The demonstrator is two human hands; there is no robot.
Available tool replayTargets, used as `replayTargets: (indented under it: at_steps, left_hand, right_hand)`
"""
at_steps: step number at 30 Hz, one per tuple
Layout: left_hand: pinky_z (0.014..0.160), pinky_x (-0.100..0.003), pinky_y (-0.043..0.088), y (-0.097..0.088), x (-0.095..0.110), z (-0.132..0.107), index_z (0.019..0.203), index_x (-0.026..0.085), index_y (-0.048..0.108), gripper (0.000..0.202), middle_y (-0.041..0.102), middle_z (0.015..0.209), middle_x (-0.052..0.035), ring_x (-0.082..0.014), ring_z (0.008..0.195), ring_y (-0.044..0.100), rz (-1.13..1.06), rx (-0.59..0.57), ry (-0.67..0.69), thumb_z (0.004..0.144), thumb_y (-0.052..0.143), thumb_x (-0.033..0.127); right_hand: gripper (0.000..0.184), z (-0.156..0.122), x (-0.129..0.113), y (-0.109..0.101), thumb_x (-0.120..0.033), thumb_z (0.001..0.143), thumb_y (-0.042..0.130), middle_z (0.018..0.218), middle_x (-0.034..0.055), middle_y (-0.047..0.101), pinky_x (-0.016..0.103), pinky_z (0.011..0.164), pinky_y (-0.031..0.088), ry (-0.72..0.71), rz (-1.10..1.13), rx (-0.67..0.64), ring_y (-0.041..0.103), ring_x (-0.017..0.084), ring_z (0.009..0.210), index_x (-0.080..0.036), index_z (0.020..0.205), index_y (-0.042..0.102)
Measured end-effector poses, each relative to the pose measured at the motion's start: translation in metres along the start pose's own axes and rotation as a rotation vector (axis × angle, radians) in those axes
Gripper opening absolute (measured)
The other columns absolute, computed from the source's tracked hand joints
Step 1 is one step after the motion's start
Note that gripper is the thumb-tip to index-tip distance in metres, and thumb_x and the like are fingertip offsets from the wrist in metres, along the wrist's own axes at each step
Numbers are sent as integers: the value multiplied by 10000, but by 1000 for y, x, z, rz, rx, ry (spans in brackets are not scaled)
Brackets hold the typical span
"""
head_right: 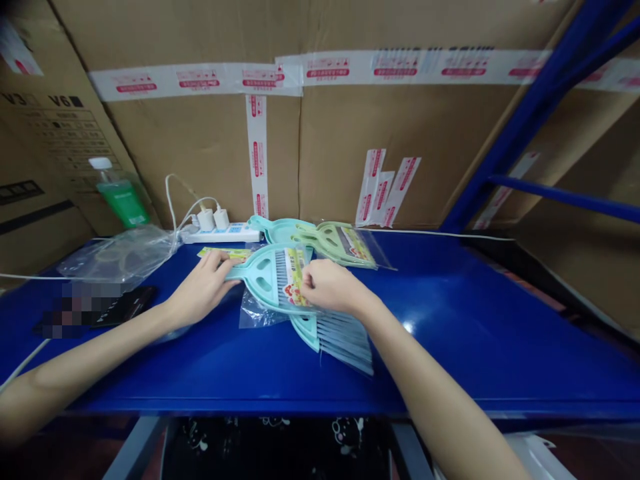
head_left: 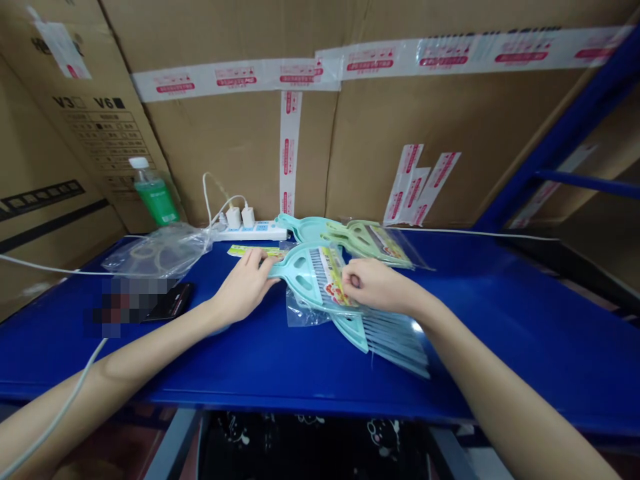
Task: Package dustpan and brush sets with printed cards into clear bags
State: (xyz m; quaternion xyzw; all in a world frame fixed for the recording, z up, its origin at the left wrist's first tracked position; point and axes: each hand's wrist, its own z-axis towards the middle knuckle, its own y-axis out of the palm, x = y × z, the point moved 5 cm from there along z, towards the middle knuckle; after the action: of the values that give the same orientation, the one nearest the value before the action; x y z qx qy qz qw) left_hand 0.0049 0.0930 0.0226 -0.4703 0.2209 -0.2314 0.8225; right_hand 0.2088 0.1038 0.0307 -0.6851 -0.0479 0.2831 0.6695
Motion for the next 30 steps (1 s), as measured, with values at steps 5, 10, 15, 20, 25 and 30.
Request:
replayTargets:
  at_steps: [5,10,15,20,25,30]
  left_hand:
    - [825,-453,484,-4,-7,-8,1141,178,514,254,504,1035,-103,-263,972,492,-59,-18,-23,918,419,256]
    - [804,-437,490,-6,-17,-19,1116,160,512,265,500,1006,-104,-256,928,494,-105,-18,-34,935,376,298]
    - [796,-442,484,-8,-23,-24,1120,169,510,268,503,991,-101,-258,921,491,-117,4,-55,937,370,307]
    - [804,-436,479,-9,-20,-25,1118,193,514,248,506,998,-88,-249,918,494,-139,-12,-67,929,394,300]
    - [799,-439,479,-12,-17,-26,1118,186,509,250,508,1011,-98,-251,917,490,-145,5,-46,932,381,294]
    - [799,-431,479,-13,-17,-27,1118,185,507,249,507,1013,-97,-253,927,490,-138,-5,-39,931,382,293]
  right_hand:
    - [218,0,6,-9,-142,676,457,537,-20,488,264,529,326,119,44,-3,446,124,537,-217,491,369]
    - [222,-1,21,-9,-150,670,489,525,-16,505,269,519,328,202,-70,-68,463,137,534,-217,487,382]
    - [82,-3,15,-14,-140,650,520,653,7,565,285,562,367,80,-151,53,502,160,590,-215,676,500]
    - [113,0,2,-16,-177,757,461,716,28,595,296,614,395,-29,12,173,528,162,642,-196,796,565]
    - [283,3,4,-6,-351,852,434,573,-3,529,285,544,362,59,179,56,471,141,555,-214,608,474]
    - [177,5,6,-3,-231,790,501,594,-17,523,279,567,364,83,243,39,452,128,570,-210,615,485]
